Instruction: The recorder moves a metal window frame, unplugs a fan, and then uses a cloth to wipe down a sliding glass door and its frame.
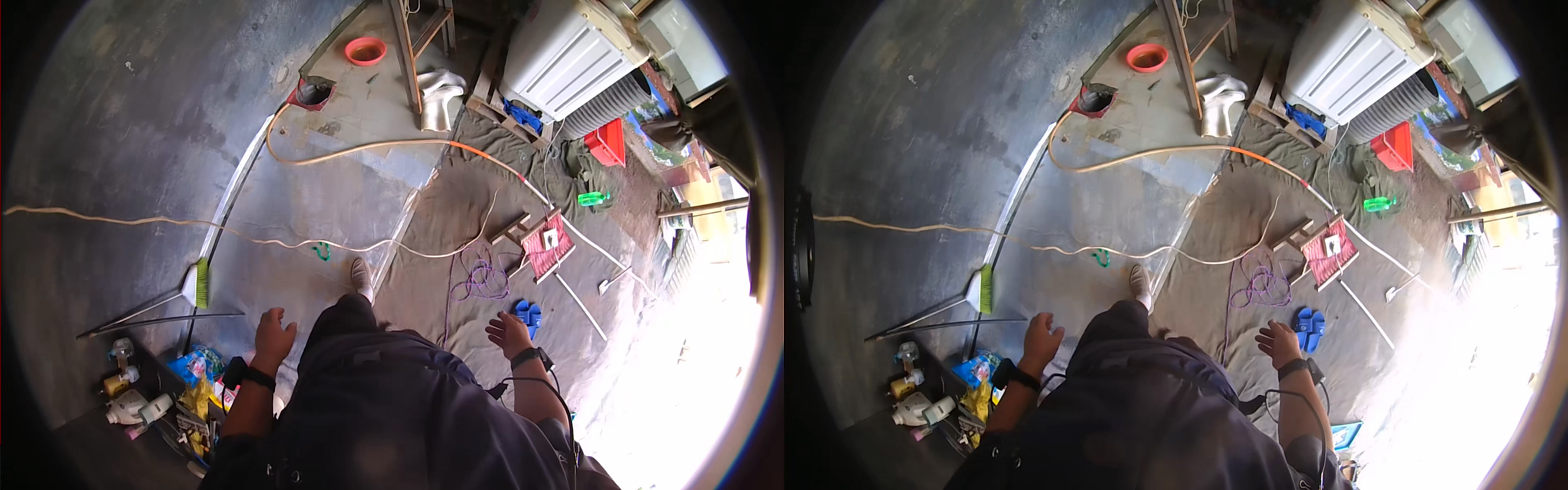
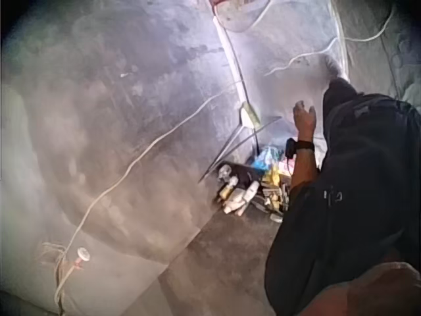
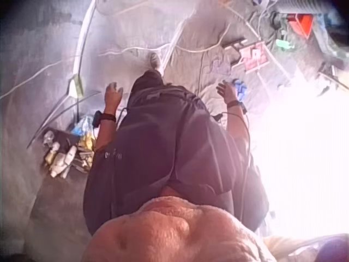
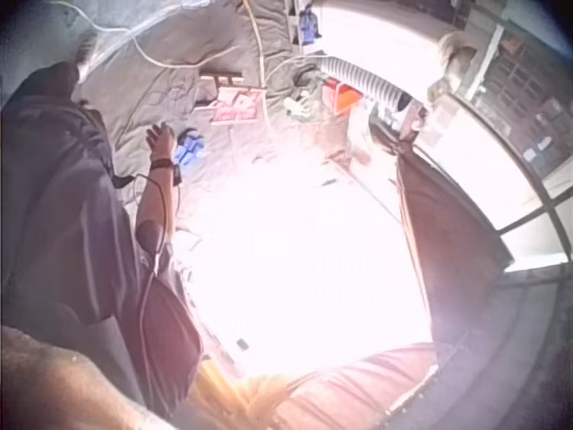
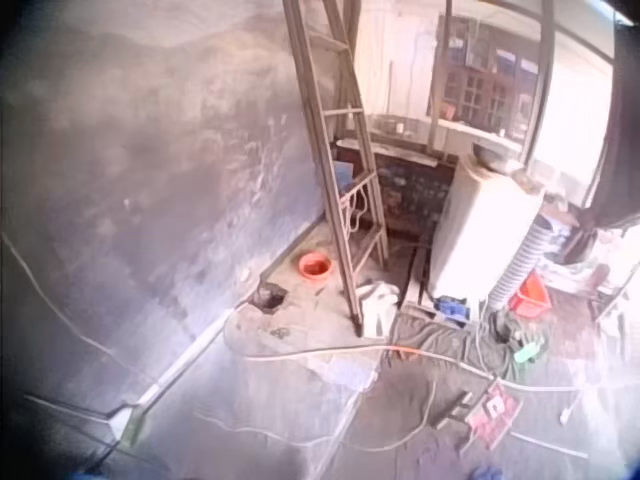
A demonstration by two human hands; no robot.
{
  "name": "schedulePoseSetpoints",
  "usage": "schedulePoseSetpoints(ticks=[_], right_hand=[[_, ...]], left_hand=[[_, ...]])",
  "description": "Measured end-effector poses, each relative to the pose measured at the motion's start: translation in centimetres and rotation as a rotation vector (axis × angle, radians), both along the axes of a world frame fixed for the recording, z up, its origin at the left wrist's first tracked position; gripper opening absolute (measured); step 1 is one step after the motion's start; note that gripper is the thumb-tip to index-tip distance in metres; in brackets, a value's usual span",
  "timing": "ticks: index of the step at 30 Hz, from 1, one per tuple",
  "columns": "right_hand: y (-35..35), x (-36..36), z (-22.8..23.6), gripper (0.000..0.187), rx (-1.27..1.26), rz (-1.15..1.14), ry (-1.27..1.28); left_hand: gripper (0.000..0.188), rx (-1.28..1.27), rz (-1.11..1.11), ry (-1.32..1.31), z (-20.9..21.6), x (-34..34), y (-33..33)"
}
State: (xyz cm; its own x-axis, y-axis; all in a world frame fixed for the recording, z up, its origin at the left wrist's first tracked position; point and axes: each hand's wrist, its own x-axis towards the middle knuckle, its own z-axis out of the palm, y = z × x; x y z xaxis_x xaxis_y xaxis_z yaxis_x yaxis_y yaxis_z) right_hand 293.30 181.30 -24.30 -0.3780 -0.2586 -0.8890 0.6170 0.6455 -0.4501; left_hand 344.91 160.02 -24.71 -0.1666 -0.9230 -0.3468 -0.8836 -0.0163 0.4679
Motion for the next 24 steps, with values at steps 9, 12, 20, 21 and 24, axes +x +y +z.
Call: schedulePoseSetpoints(ticks=[9,12,20,21,24], right_hand=[[-14.5,-0.6,4.2,0.045,-0.125,0.096,0.046],[-16.5,-2.2,4.5,0.046,-0.125,0.088,0.046],[-17.8,-12.1,1.1,0.047,-0.081,-0.005,-0.026],[-18.4,-13.8,0.4,0.046,-0.067,-0.011,-0.024],[-20.3,-19.6,-1.3,0.044,-0.044,-0.034,-0.032]], left_hand=[[0.043,0.012,0.014,-0.002,0.4,-1.7,-11.3],[0.044,0.039,0.011,-0.005,0.4,-3.8,-13.6],[0.044,0.073,0.031,0.004,0.1,-12.7,-18.7],[0.044,0.067,0.024,0.003,0.0,-14.3,-19.5],[0.044,0.054,0.053,-0.041,0.1,-19.6,-22.1]])
